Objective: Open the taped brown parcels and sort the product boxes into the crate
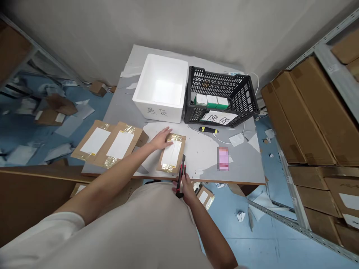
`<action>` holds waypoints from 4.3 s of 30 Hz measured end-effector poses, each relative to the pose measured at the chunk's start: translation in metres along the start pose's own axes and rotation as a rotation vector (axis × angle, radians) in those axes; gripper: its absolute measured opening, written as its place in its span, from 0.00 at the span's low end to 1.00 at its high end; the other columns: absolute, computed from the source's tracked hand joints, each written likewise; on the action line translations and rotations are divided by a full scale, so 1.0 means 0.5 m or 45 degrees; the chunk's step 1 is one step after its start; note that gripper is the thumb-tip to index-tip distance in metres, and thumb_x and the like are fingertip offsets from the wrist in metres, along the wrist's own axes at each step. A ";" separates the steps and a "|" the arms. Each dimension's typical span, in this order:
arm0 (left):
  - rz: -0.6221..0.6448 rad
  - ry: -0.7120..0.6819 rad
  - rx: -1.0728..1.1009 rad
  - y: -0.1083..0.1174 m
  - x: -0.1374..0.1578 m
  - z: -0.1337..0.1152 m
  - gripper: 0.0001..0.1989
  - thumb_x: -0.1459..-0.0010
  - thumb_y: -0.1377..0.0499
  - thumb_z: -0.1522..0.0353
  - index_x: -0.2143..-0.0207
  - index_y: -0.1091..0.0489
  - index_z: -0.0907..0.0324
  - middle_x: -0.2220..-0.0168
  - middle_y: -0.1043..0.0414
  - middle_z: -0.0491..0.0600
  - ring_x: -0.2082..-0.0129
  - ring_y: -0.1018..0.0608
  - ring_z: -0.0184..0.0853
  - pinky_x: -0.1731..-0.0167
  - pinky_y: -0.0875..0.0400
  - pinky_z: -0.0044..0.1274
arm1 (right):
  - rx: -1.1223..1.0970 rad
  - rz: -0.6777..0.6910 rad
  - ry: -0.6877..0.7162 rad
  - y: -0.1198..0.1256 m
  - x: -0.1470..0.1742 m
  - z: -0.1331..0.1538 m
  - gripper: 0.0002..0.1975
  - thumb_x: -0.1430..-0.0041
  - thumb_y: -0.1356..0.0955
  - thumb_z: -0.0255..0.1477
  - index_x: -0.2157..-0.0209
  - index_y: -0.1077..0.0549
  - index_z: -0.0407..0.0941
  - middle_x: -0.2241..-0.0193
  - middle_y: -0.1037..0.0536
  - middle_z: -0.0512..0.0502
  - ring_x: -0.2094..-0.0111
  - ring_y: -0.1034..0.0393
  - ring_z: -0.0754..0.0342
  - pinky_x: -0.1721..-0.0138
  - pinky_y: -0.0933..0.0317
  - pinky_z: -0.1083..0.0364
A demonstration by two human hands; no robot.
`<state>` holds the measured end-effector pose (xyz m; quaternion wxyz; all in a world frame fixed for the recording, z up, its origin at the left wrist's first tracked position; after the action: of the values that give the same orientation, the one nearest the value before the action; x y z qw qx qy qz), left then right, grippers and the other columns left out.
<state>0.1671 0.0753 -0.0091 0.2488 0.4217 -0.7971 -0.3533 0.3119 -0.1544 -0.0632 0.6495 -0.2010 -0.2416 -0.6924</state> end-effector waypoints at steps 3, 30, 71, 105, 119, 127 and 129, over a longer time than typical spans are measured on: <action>0.073 0.093 -0.049 0.001 -0.018 0.015 0.29 0.51 0.39 0.62 0.48 0.38 0.63 0.48 0.33 0.57 0.47 0.30 0.43 0.47 0.36 0.31 | -0.072 -0.019 0.053 0.011 -0.018 0.014 0.23 0.41 0.38 0.49 0.50 0.36 0.50 0.58 0.25 0.44 0.63 0.26 0.51 0.70 0.30 0.53; 0.039 0.011 -0.538 -0.040 0.125 -0.012 0.60 0.67 0.38 0.41 0.36 0.52 0.63 0.37 0.47 0.62 0.37 0.48 0.55 0.38 0.66 0.44 | -0.052 0.222 -0.059 0.138 -0.098 0.036 0.20 0.47 0.36 0.50 0.66 0.39 0.47 0.81 0.32 0.58 0.87 0.38 0.60 0.87 0.44 0.60; -0.139 -0.157 -0.404 -0.023 0.151 -0.032 0.48 0.57 0.38 0.45 0.39 0.45 0.60 0.36 0.50 0.63 0.36 0.49 0.56 0.42 0.73 0.55 | 0.388 -0.452 0.098 0.241 -0.003 -0.005 0.22 0.41 0.47 0.48 0.58 0.38 0.47 0.75 0.28 0.50 0.81 0.33 0.53 0.78 0.36 0.52; -0.210 -0.281 -0.268 -0.080 0.249 -0.025 0.32 0.47 0.41 0.67 0.40 0.44 0.63 0.38 0.45 0.61 0.38 0.42 0.46 0.40 0.49 0.37 | 1.960 -0.440 0.771 -0.070 -0.219 0.390 0.19 0.38 0.41 0.25 0.45 0.35 0.42 0.42 0.37 0.30 0.41 0.44 0.40 0.45 0.52 0.39; 0.325 -0.203 -0.349 0.032 0.166 0.078 0.47 0.65 0.36 0.71 0.39 0.46 0.60 0.37 0.46 0.59 0.39 0.39 0.48 0.44 0.43 0.35 | 1.872 0.023 1.221 -0.118 0.012 0.149 0.11 0.39 0.38 0.25 0.57 0.28 0.42 0.53 0.29 0.36 0.50 0.37 0.44 0.49 0.42 0.45; 0.226 -0.341 -0.537 -0.022 0.146 -0.084 0.12 0.47 0.43 0.63 0.65 0.24 0.60 0.60 0.24 0.57 0.53 0.27 0.45 0.52 0.40 0.32 | 2.129 0.233 0.872 -0.141 -0.099 0.245 0.15 0.39 0.40 0.22 0.55 0.26 0.43 0.57 0.23 0.40 0.53 0.31 0.51 0.50 0.43 0.53; 0.334 -0.346 -0.591 -0.049 0.137 -0.092 0.11 0.48 0.41 0.62 0.68 0.23 0.58 0.64 0.22 0.55 0.57 0.25 0.43 0.52 0.40 0.32 | 2.210 0.247 0.813 -0.144 -0.122 0.274 0.11 0.43 0.37 0.21 0.65 0.23 0.41 0.65 0.21 0.38 0.58 0.28 0.49 0.47 0.46 0.51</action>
<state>0.1755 -0.0089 0.0076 0.2731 0.1959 -0.7688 -0.5441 0.2399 -0.0210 0.0054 0.6633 0.5359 -0.4669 -0.2343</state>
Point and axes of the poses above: each hand's wrist, its own x-axis away from the middle knuckle, its own y-axis out of the back of the hand, z = x × y, the point moved 8 cm from there along -x, towards the middle knuckle
